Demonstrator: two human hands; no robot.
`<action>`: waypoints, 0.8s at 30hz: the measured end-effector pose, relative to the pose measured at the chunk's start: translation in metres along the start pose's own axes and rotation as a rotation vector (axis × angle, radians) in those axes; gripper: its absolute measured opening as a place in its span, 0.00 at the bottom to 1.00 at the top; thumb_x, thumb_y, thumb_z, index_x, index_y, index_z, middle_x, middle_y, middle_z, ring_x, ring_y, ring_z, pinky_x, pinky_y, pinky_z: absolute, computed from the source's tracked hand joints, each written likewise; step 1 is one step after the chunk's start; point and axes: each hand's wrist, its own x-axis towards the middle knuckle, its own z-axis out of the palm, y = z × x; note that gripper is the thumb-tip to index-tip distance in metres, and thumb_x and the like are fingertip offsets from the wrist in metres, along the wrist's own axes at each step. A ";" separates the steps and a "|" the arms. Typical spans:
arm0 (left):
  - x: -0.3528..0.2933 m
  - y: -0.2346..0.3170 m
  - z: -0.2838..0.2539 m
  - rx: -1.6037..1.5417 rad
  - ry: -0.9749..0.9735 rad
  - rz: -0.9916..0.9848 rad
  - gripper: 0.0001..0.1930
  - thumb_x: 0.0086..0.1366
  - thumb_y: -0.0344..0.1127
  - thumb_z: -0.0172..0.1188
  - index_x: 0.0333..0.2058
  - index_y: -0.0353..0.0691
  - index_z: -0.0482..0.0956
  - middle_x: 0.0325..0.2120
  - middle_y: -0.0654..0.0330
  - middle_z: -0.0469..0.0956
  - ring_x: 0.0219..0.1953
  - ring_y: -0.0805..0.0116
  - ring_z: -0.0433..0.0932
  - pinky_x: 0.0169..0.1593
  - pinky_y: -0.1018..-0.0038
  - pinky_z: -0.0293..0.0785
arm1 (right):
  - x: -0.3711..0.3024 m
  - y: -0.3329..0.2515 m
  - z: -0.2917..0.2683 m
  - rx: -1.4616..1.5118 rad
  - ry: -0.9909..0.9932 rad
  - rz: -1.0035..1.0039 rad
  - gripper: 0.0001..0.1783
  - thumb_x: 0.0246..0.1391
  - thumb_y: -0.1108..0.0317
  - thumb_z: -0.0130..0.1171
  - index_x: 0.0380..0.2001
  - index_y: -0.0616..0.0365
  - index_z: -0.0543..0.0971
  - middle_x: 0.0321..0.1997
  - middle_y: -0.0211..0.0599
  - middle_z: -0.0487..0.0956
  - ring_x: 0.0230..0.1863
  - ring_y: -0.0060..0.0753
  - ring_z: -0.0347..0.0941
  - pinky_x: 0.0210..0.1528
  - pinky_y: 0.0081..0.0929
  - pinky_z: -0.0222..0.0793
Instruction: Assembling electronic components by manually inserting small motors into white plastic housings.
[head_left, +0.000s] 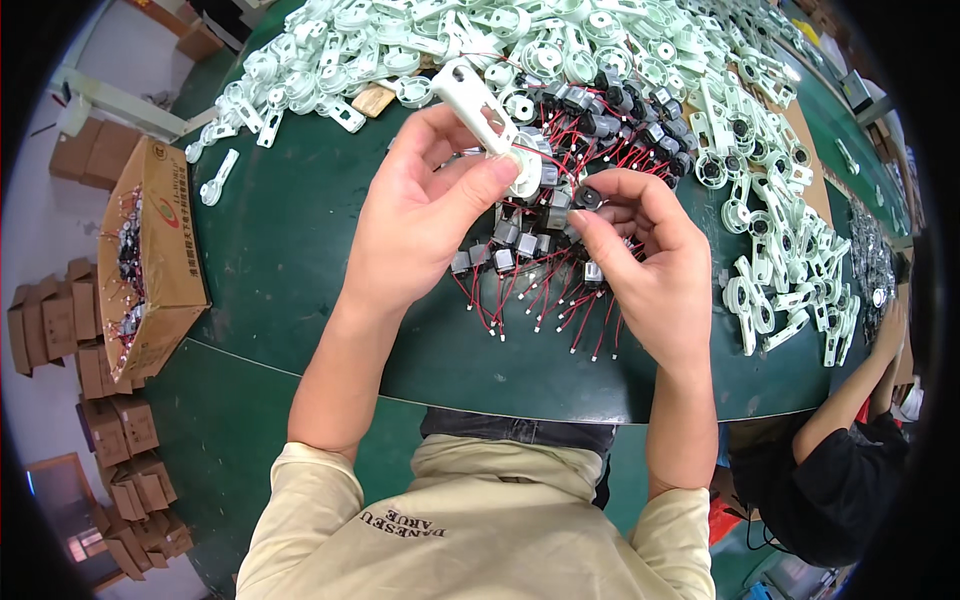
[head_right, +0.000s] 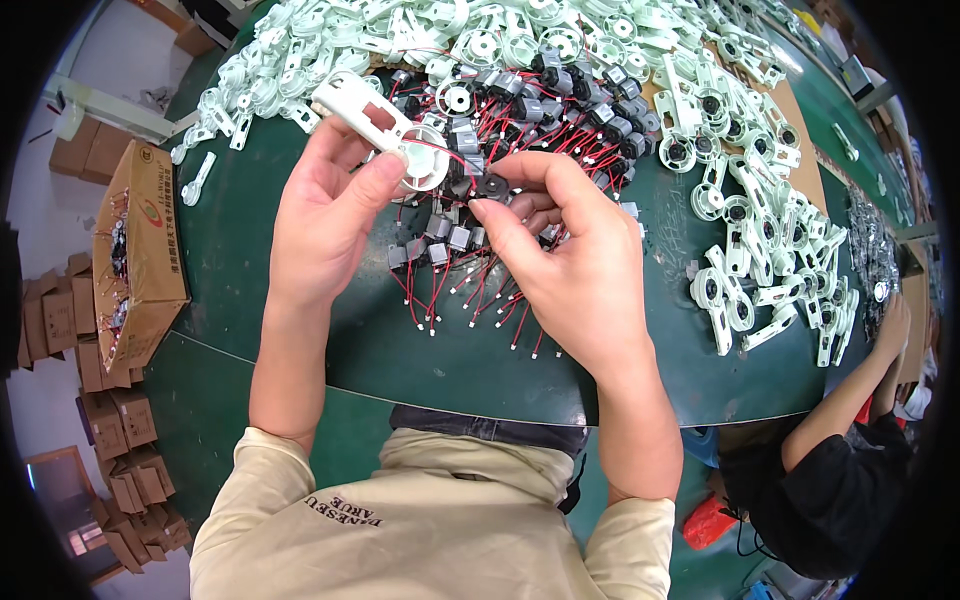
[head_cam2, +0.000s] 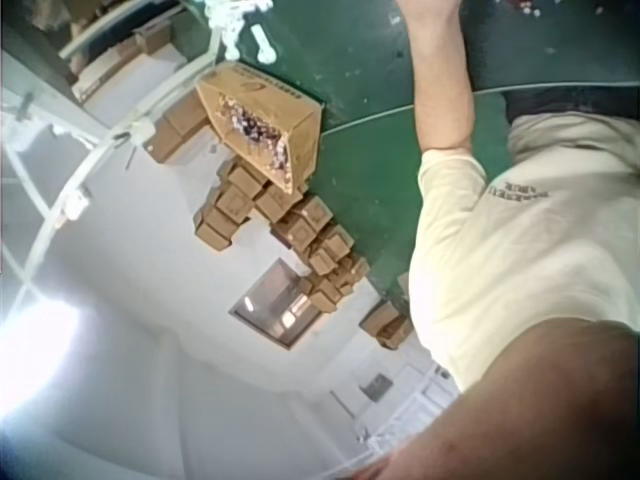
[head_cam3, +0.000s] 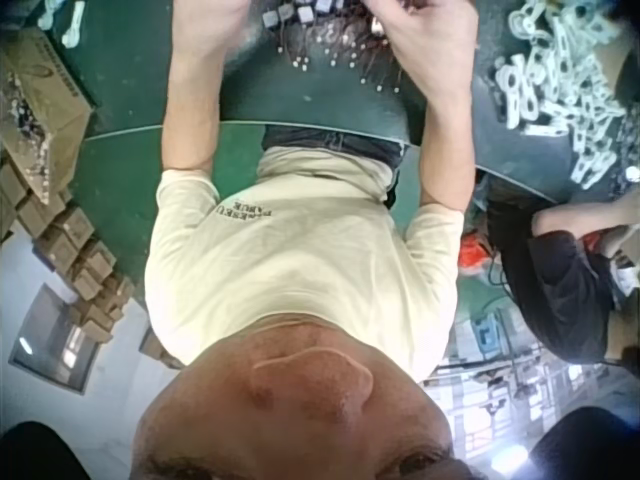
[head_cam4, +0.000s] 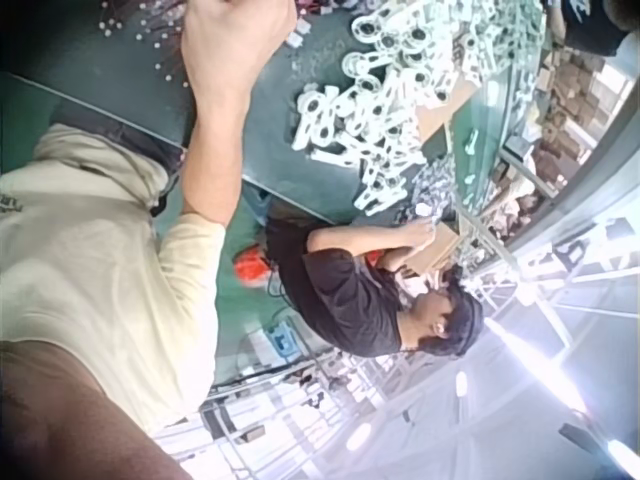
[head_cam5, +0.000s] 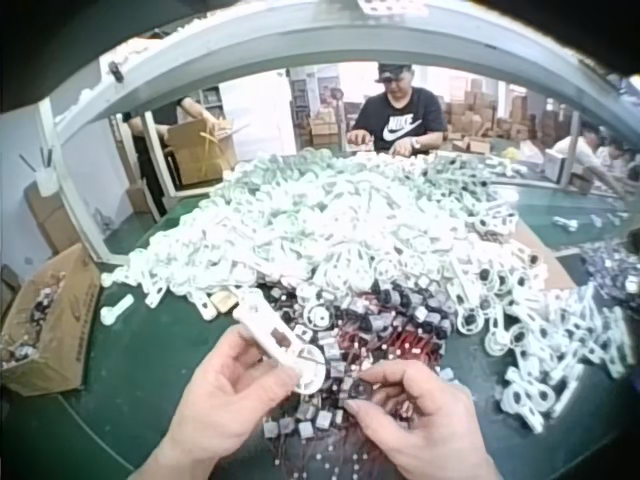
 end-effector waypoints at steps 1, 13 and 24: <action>0.000 0.001 -0.002 0.034 -0.010 -0.019 0.19 0.62 0.27 0.60 0.50 0.32 0.67 0.44 0.56 0.74 0.46 0.70 0.75 0.51 0.73 0.72 | 0.000 -0.001 -0.001 0.002 -0.002 0.002 0.15 0.45 0.75 0.66 0.38 0.61 0.78 0.30 0.33 0.78 0.27 0.20 0.73 0.30 0.18 0.70; -0.007 -0.006 0.013 0.015 -0.185 -0.177 0.17 0.61 0.24 0.60 0.49 0.32 0.72 0.43 0.58 0.76 0.45 0.72 0.76 0.51 0.75 0.73 | 0.001 0.000 -0.004 -0.083 -0.034 -0.186 0.13 0.44 0.79 0.65 0.37 0.62 0.77 0.32 0.33 0.76 0.28 0.21 0.74 0.31 0.19 0.72; -0.010 -0.005 0.016 0.011 -0.207 -0.179 0.18 0.61 0.23 0.59 0.50 0.32 0.71 0.42 0.59 0.77 0.44 0.72 0.76 0.49 0.74 0.73 | -0.001 -0.003 -0.003 0.202 -0.048 0.074 0.13 0.48 0.80 0.63 0.39 0.66 0.75 0.35 0.32 0.77 0.34 0.18 0.75 0.38 0.17 0.74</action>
